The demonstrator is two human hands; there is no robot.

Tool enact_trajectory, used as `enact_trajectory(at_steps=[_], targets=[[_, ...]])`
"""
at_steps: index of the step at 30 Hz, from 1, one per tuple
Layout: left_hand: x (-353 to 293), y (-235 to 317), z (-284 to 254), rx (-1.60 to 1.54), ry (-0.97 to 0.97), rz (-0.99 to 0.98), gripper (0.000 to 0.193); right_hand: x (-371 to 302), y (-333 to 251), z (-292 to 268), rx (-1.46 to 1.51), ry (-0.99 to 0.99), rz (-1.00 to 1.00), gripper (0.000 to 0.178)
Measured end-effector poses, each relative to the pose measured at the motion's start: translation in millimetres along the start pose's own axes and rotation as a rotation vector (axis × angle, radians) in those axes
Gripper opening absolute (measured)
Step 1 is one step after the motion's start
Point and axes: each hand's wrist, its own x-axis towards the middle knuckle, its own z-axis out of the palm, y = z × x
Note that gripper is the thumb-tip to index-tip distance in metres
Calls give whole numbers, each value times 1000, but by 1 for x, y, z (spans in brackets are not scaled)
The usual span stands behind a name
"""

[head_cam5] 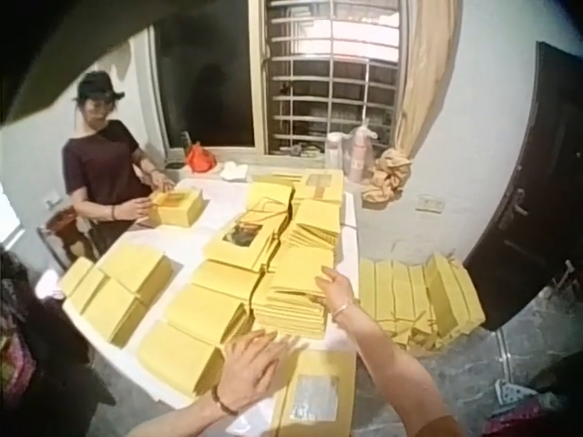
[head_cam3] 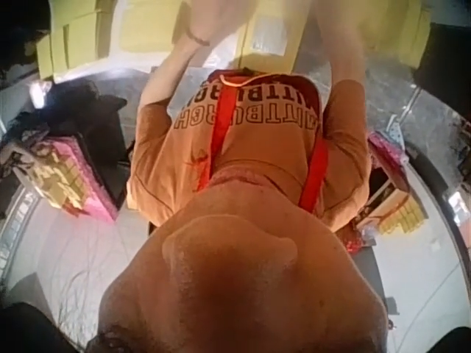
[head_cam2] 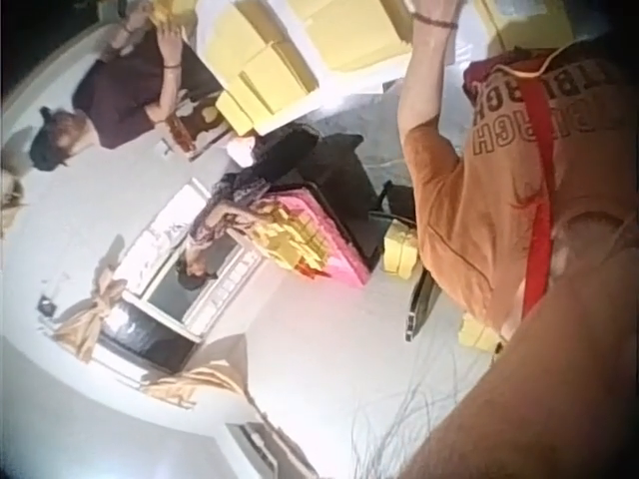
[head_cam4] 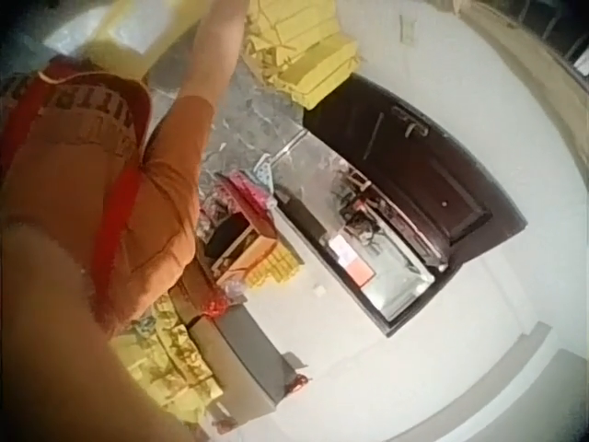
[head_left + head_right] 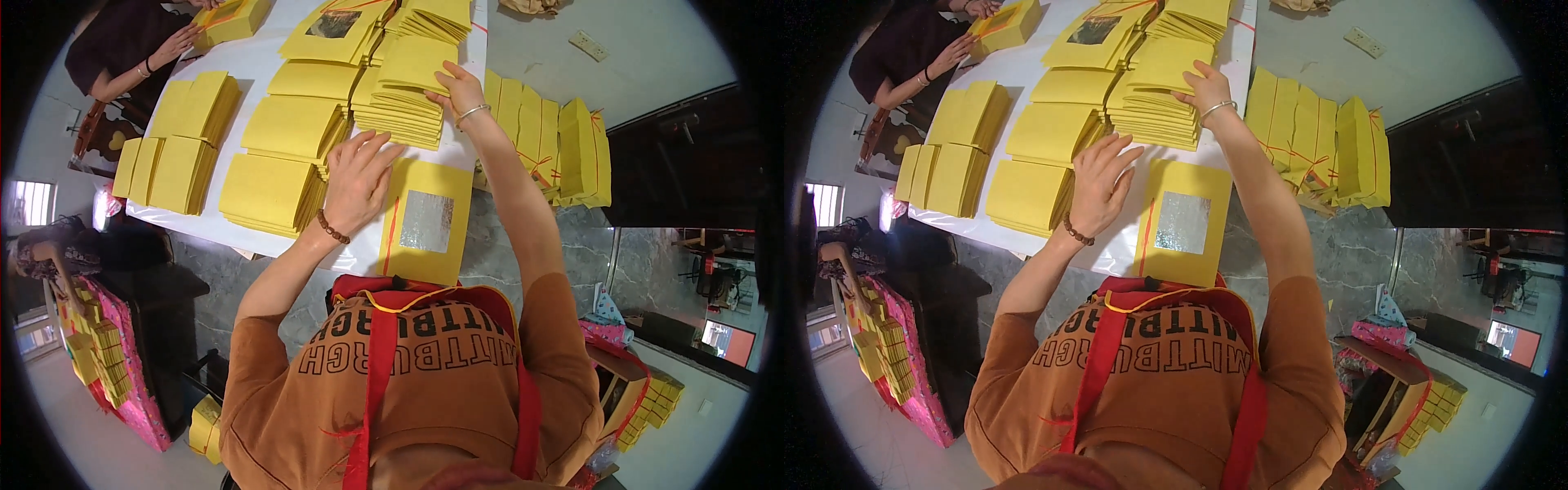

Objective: Folding stacks of yellow joss paper on a work table.

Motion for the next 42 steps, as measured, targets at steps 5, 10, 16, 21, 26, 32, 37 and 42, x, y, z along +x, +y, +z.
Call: enact_trajectory(at_steps=[5, 10, 16, 21, 26, 32, 37, 42], targets=[[-16, -6, 11, -54, -40, 2, 30, 9, 3, 1, -104, -81, 9, 53], [-27, 0, 21, -104, -110, -2, 28, 19, 23, -9, -329, -83, 164, 58], [-54, 8, 39, -152, -187, -9, 25, -5, 20, -17, -1016, -102, -171, 70], [-74, 6, 48, -212, -206, -39, 24, -48, 31, -40, -848, 98, -423, 60], [-108, 4, 41, -247, -255, -27, 25, -126, 90, -88, -777, 77, -578, 35], [-130, 4, 38, -282, -430, 335, 27, -212, 129, -98, -1376, -240, -635, 22], [-129, 11, 33, -193, -556, 382, 31, -211, 151, -98, -1261, -104, -591, 20], [-134, 13, 36, -152, -560, 387, 36, -209, 160, -102, -1101, -107, -527, 18]])
